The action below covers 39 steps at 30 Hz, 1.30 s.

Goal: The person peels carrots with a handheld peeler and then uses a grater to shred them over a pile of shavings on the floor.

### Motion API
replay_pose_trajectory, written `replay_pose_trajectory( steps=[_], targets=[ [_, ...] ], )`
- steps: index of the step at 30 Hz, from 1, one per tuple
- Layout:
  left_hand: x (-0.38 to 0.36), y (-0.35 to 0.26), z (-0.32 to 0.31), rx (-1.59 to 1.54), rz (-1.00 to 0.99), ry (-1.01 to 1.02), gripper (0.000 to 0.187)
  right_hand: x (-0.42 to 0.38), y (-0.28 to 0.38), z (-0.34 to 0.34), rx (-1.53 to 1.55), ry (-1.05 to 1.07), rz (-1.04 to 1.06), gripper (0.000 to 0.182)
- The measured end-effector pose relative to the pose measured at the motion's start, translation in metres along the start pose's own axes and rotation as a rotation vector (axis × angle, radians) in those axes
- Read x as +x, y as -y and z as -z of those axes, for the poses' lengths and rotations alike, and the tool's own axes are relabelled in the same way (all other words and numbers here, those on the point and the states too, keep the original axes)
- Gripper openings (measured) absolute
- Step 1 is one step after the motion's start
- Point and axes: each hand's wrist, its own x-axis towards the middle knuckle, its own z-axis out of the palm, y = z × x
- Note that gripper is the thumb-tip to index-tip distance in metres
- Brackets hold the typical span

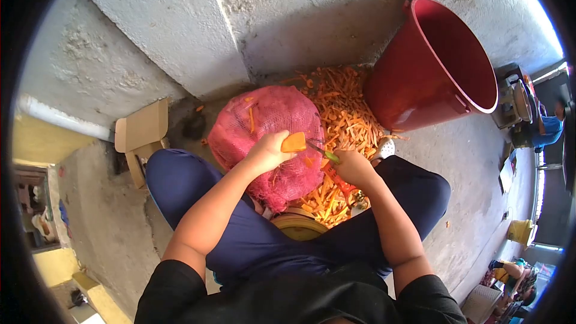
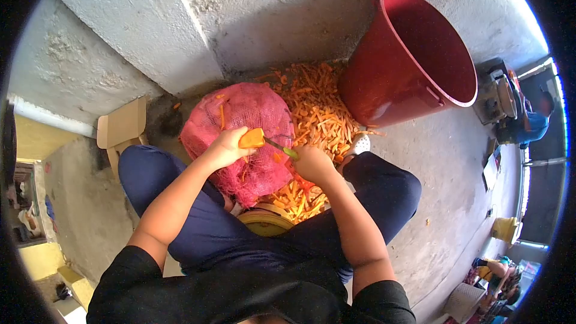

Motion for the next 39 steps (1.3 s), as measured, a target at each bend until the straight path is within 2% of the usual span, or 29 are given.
replay_pose_trajectory(
  steps=[2,5,8,11,14,17,23,26,32,37,38,39],
  targets=[
    [0.002,0.001,-0.002,-0.056,-0.041,0.025,0.037,-0.002,-0.002,0.000,0.016,-0.007,0.036,0.022],
    [0.011,0.007,-0.011,-0.297,-0.128,-0.033,0.040,-0.007,0.009,0.011,0.098,-0.113,-0.049,0.022],
    [0.012,0.002,-0.015,-0.406,-0.084,-0.032,0.043,-0.014,0.017,0.016,0.131,-0.128,0.009,0.021],
    [0.013,-0.001,-0.019,-0.656,-0.058,0.090,0.045,-0.010,0.011,0.006,0.147,-0.150,0.043,0.018],
    [0.009,-0.012,-0.021,-0.677,-0.081,0.064,0.043,-0.009,0.012,0.004,0.146,-0.138,0.056,0.017],
    [0.010,-0.009,-0.023,-0.699,-0.087,0.130,0.038,-0.010,0.016,0.004,0.143,-0.139,0.042,0.017],
    [0.009,-0.006,-0.026,-0.702,-0.119,0.093,0.034,-0.007,0.013,-0.004,0.161,-0.131,0.069,0.018],
    [0.008,-0.006,-0.021,-0.454,-0.122,0.068,0.034,-0.007,0.015,-0.002,0.110,-0.085,0.083,0.017],
    [0.001,-0.020,-0.010,-0.238,-0.162,-0.013,0.034,0.001,0.010,-0.014,-0.013,-0.092,-0.013,0.017],
    [0.000,-0.013,-0.010,-0.236,-0.121,-0.025,0.037,0.010,0.007,-0.021,0.027,-0.111,0.011,0.019],
    [-0.002,-0.016,-0.009,-0.243,-0.094,-0.011,0.038,0.017,-0.003,-0.027,-0.034,-0.036,0.058,0.020],
    [-0.005,-0.020,-0.008,-0.133,-0.315,-0.003,0.036,0.028,-0.021,-0.036,-0.092,0.037,0.106,0.021]
  ],
)
